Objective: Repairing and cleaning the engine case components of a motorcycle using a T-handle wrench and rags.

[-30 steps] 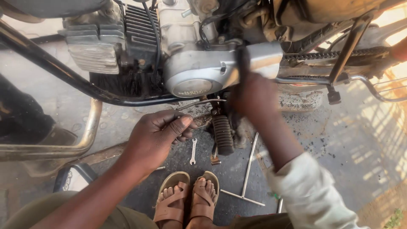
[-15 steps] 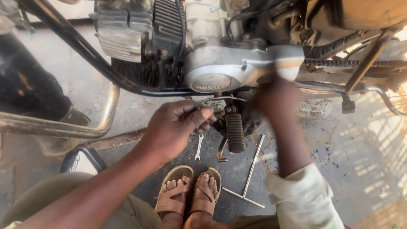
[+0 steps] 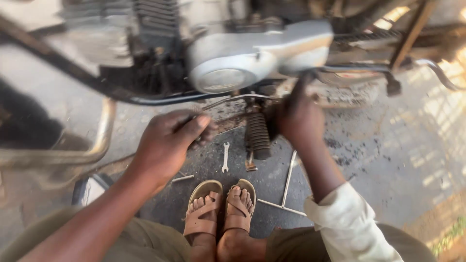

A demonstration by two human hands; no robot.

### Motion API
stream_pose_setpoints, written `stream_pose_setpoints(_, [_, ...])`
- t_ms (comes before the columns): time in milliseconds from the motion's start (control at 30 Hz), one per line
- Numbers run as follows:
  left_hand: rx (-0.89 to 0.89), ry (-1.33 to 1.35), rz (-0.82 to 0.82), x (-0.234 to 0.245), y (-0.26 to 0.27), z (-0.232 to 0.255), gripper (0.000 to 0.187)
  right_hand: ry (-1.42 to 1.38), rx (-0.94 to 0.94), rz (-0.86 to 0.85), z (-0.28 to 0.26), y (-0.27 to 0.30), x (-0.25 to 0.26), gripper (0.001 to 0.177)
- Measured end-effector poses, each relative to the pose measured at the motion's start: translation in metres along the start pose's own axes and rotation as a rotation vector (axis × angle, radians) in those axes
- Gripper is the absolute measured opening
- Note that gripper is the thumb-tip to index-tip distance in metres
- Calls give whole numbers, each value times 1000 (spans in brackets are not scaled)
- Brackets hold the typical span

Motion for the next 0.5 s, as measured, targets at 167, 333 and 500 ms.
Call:
stream_pose_setpoints(167, [36, 1, -18, -12, 2, 4, 35, -264, -105, 5, -5, -27, 1, 80])
stream_pose_setpoints(333, [42, 48, 16, -9, 2, -1, 32, -594, -357, -147, -10, -21, -1, 78])
stream_pose_setpoints(500, [108, 120, 69, -2, 4, -15, 32, -1096, -334, -330, 21, 19, -1, 37])
Point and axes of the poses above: each hand's wrist, its own y-axis away from the middle knuckle, its own x-axis out of the back of the hand, z = x × y, the point moved 5 cm from there along -y, towards the middle knuckle, and after that the axes turned 6 degrees about -z, right-handed, at the moved point
